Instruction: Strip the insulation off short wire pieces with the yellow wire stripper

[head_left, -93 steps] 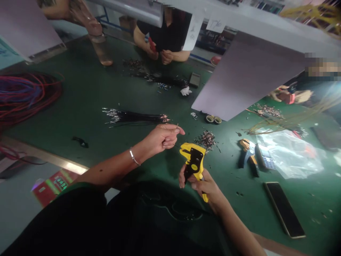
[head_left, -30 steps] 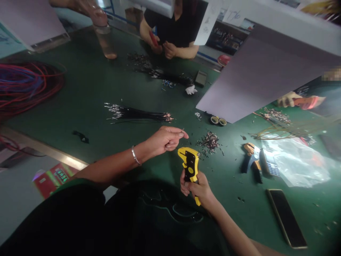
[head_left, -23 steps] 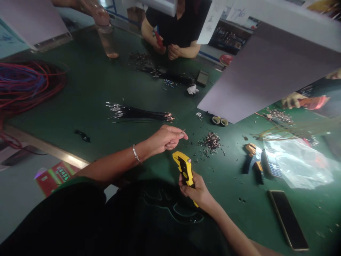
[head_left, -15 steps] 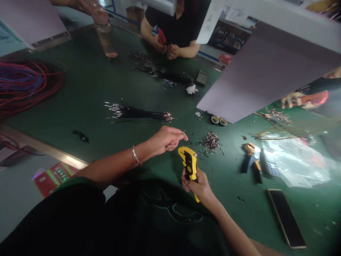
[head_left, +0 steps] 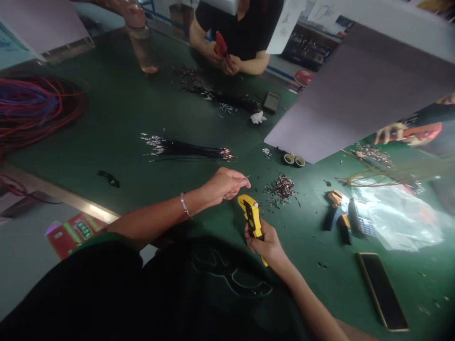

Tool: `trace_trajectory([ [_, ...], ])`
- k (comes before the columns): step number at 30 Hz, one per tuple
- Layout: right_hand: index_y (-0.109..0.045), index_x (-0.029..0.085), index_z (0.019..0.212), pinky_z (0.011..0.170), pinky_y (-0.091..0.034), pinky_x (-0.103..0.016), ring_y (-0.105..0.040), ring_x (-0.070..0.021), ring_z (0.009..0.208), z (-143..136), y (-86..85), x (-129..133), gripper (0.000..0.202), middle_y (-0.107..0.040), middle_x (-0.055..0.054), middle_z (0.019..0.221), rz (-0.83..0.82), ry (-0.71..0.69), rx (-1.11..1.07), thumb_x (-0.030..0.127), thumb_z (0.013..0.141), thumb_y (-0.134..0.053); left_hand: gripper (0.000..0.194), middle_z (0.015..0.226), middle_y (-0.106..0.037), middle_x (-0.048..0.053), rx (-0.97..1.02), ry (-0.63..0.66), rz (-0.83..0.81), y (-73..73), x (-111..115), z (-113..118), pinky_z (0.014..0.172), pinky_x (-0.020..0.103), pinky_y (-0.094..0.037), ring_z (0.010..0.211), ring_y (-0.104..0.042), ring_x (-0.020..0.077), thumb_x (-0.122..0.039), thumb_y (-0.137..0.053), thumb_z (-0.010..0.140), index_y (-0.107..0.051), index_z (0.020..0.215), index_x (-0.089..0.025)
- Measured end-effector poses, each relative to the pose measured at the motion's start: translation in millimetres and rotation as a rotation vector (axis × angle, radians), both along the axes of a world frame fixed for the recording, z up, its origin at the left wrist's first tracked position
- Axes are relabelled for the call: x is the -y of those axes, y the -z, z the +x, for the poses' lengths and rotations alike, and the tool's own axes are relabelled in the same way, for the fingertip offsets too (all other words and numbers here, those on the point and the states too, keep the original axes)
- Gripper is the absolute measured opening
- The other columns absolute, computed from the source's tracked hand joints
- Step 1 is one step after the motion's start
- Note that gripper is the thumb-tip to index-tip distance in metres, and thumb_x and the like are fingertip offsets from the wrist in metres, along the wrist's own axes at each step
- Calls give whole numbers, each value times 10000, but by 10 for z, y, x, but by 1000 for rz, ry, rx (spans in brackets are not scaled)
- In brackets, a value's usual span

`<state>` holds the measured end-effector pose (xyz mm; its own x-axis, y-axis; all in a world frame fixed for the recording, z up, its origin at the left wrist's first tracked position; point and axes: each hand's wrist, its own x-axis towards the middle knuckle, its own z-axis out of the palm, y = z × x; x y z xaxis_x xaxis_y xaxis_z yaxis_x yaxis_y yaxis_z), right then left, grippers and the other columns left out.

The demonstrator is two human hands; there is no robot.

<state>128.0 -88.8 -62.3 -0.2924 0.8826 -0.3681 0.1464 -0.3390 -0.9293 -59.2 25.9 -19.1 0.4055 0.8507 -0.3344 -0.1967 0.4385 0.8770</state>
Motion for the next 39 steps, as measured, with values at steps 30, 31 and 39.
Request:
trace_trajectory([
  [30,-516,181,692,544,-338,-231,-440,-121,600,61,-214,45,167,-505,27,640,123,-114,282,120,542,-474,224,349,-297,-73,-49,17,-5,80,31,30,379,221,-120,302,-226,17,-85,-536,866,-611,656,-111],
  [31,-511,181,688,554,-334,-231,-434,-122,610,71,-221,59,161,-499,28,643,136,-146,306,116,547,-468,227,349,-296,-73,-45,27,-9,76,42,37,379,220,-126,302,-229,18,-86,-537,866,-610,652,-111],
  [39,-435,204,679,531,-270,-241,-373,-118,565,87,-337,228,126,-424,46,613,266,-145,489,125,590,-474,218,365,-296,-76,20,85,-7,102,99,71,383,215,-120,315,-230,18,-101,-565,863,-599,648,-117],
])
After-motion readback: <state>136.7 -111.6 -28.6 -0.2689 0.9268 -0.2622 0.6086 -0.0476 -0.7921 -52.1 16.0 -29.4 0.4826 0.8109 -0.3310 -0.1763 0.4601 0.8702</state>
